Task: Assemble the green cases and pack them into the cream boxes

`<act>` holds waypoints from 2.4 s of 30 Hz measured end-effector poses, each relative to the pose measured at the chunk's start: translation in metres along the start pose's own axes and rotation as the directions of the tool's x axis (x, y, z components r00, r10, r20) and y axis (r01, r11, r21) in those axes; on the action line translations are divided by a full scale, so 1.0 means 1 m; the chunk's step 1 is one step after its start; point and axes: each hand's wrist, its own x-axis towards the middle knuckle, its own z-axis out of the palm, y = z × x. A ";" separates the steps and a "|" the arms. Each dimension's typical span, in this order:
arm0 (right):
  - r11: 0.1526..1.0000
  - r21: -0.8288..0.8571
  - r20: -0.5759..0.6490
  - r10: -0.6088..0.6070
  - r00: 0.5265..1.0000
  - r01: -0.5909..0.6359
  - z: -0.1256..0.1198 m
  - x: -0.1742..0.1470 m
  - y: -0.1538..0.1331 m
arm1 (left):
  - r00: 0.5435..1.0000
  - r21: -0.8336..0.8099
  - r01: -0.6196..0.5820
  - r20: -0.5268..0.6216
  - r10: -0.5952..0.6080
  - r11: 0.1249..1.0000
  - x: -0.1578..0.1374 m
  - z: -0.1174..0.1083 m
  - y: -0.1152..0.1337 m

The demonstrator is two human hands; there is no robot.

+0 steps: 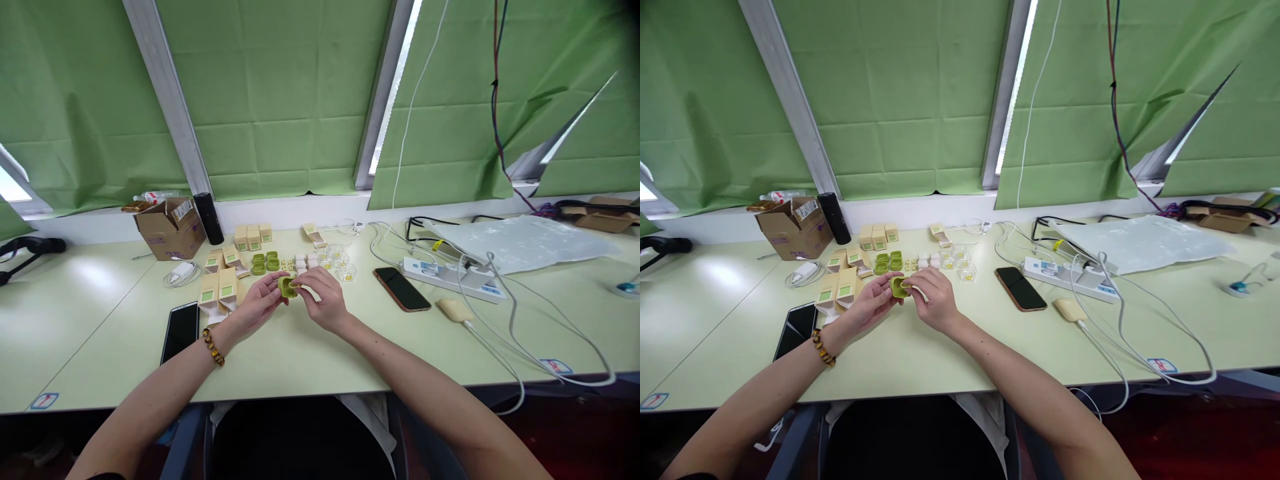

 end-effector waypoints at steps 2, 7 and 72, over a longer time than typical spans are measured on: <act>0.996 -0.077 0.005 -0.048 0.999 0.048 0.001 -0.001 0.001 | 1.000 -0.009 -0.001 -0.003 0.001 1.000 0.000 0.002 0.000; 0.970 -0.198 0.010 -0.141 0.990 0.140 0.003 -0.002 0.001 | 1.000 0.000 0.000 -0.007 0.000 1.000 0.000 0.001 -0.001; 0.984 0.132 0.046 0.115 0.992 -0.120 0.024 -0.019 0.022 | 0.850 0.889 -0.075 -0.180 0.496 0.451 -0.006 0.001 -0.007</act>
